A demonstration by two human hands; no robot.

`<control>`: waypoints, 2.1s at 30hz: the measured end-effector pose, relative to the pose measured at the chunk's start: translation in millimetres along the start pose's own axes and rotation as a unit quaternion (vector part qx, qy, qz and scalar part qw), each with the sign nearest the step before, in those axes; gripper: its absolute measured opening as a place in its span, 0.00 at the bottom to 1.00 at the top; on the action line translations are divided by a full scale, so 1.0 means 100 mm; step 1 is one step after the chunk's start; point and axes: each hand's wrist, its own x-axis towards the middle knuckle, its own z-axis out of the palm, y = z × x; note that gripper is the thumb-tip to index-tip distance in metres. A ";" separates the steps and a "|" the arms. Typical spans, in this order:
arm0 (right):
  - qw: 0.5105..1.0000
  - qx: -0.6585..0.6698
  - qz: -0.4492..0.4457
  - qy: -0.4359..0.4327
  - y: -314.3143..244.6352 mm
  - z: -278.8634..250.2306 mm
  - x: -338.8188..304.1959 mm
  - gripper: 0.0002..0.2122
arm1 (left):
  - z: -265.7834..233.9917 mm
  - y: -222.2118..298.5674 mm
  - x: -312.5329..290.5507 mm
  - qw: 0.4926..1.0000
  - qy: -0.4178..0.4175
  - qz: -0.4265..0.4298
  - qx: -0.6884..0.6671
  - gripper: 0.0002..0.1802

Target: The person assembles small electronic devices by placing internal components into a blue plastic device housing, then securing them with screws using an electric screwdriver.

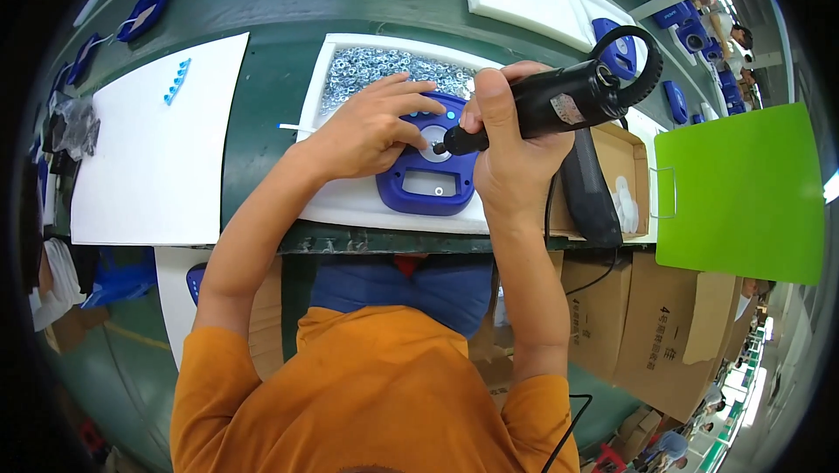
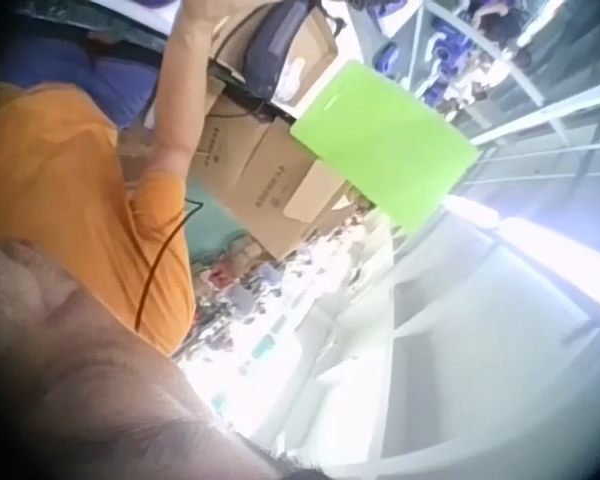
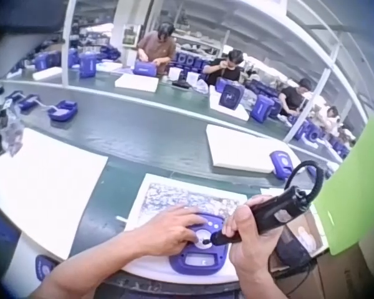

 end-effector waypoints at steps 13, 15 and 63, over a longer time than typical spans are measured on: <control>0.997 -0.016 0.025 -0.077 0.25 -0.14 0.11 0.14 | 0.00 -0.01 0.03 1.000 -0.006 0.008 -0.002 0.14; 0.994 -0.045 0.026 -0.092 0.23 -0.14 0.11 0.14 | 0.01 -0.02 0.01 1.000 -0.006 0.007 0.002 0.13; 0.798 -0.594 -0.076 0.070 0.51 -1.05 0.24 0.12 | -0.06 0.06 0.08 0.999 -0.029 -0.016 -0.001 0.17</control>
